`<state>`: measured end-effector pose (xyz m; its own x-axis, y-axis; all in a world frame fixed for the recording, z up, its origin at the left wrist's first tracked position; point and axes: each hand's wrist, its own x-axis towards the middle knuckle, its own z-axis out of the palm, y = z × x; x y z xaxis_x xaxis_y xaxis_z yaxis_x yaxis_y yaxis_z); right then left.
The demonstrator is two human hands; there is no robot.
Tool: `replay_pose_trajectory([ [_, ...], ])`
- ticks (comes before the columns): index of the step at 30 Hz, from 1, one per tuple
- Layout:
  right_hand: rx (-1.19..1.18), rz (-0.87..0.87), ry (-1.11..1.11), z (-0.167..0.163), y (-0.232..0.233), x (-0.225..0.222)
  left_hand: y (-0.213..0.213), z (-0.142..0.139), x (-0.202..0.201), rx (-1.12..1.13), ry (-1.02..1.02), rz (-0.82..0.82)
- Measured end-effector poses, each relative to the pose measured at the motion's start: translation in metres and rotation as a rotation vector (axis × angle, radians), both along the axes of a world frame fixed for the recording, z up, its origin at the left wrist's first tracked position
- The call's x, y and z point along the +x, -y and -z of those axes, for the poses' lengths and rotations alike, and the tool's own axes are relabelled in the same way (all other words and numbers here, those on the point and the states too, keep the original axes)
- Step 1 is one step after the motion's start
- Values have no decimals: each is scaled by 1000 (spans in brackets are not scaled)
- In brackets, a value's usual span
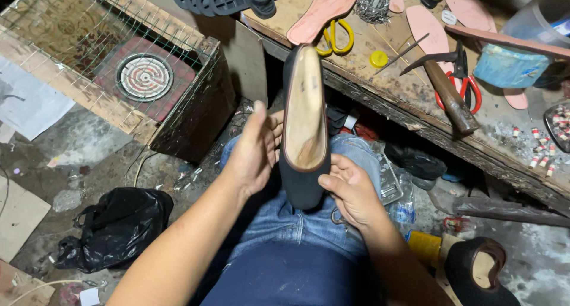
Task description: The person assembles a sandal by attaching a black strap to a pink insole and wooden sole. They use pliers to pull the strap through the sole, a hammer to tap it into place, and scissors to trim excess material. The person repeats this process for a second sandal.
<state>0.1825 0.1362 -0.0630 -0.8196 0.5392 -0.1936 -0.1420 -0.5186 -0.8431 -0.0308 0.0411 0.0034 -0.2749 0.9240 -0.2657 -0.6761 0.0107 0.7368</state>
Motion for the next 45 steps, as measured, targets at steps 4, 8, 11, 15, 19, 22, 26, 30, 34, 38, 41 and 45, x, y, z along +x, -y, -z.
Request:
replay_pose_trajectory([
  [4, 306, 30, 89, -10, -26, 11, -1, 5, 9, 145, -161, -58],
  [8, 571, 235, 349, -15, -65, 4, -18, 4, 49, 210, -132, -149],
  [11, 771, 486, 536, -1, -77, -13, -22, -1, 84, 222, -417, -152],
  [15, 571, 647, 544, 17, -86, -19, -24, -11, 110, 95, -707, -292],
  [19, 680, 687, 432, 22, -91, -8, -26, -17, 116, 111, -751, -265],
  [22, 547, 641, 354, 20, -96, -8, -26, -16, 114, 176, -741, -220],
  [26, 446, 587, 362, 11, -105, -22, -35, -11, 97, 236, -636, -168],
  [30, 176, 371, 132, 8, -82, -21, -53, -1, 51, 194, -565, -128],
  [34, 110, 18, 24, 2, -27, -10, -57, 6, 8, -39, -305, -18],
  [38, -79, -66, -71, -9, 4, -5, -36, 10, -12, -103, -7, 98],
  [41, -169, -73, -134, -15, 11, -8, -16, 20, 0, 50, 160, 133],
  [45, -72, -187, -71, -16, 16, -11, -2, 38, 13, 180, 524, 167],
])
